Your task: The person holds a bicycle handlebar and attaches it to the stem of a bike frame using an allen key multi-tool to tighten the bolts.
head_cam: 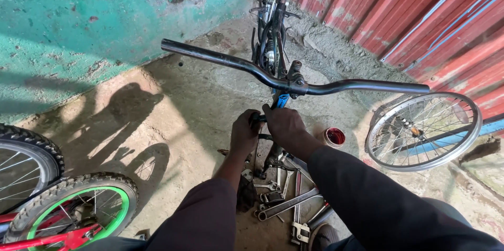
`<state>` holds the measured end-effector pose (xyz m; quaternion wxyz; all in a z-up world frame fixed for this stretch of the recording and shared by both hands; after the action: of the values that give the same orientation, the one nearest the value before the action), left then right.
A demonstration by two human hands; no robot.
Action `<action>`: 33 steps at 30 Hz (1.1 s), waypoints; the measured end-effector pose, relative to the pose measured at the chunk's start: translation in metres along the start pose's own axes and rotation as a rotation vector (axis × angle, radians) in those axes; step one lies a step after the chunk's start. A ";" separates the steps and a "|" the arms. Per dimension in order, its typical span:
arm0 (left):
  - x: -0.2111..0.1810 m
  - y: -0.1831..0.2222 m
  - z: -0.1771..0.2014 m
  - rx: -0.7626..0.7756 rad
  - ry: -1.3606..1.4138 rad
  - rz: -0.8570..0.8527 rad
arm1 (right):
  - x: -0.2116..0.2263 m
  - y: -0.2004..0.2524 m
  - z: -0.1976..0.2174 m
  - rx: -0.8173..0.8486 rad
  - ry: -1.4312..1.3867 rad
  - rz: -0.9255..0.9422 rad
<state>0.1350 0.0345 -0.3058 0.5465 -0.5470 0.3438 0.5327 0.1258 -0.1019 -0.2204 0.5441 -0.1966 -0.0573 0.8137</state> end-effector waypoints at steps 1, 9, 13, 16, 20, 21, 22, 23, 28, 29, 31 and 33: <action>-0.001 -0.001 0.000 -0.003 0.001 -0.003 | 0.002 -0.006 0.000 -0.004 0.002 0.001; -0.020 0.003 0.009 0.020 -0.095 0.028 | 0.027 -0.011 0.030 -0.124 0.160 -0.017; -0.016 0.000 0.008 0.030 -0.155 0.013 | 0.017 -0.012 0.049 0.057 0.043 0.007; -0.020 0.005 0.012 0.037 -0.132 0.047 | -0.003 -0.002 0.062 0.245 -0.185 0.087; -0.064 0.030 0.028 -0.116 -0.136 -0.025 | -0.053 0.025 0.083 0.460 -0.637 -0.175; -0.079 0.038 0.034 -0.256 -0.210 -0.059 | -0.065 0.034 0.086 0.561 -1.011 -0.422; -0.081 0.048 0.030 -0.253 -0.209 -0.061 | -0.073 0.039 0.076 0.558 -1.010 -0.425; -0.086 0.058 0.026 -0.287 -0.313 -0.120 | -0.083 0.046 0.065 0.536 -1.194 -0.593; -0.083 0.100 -0.023 -0.160 -0.395 -0.402 | -0.126 0.062 0.033 0.584 -1.407 -0.795; -0.068 0.108 -0.044 -0.037 -0.402 -0.542 | -0.132 0.063 0.027 0.593 -1.490 -0.782; -0.068 0.119 -0.063 0.091 -0.406 -0.681 | -0.143 0.064 0.020 0.602 -1.578 -0.771; -0.101 0.125 -0.065 0.284 -0.195 -0.748 | -0.151 0.061 0.021 0.707 -1.694 -0.766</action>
<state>0.0087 -0.0703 -0.2484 0.8028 -0.5002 0.1378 0.2939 0.1150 -0.2611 -0.1815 0.5768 0.6545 -0.2409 0.4253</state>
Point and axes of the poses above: each hand's wrist, its own y-axis away from the middle knuckle, its own z-axis out of the back of the hand, x = y × z, the point moved 3 cm from there along -y, towards the middle knuckle, and after that the axes turned 12 degrees about -x, right-handed, at the moved point
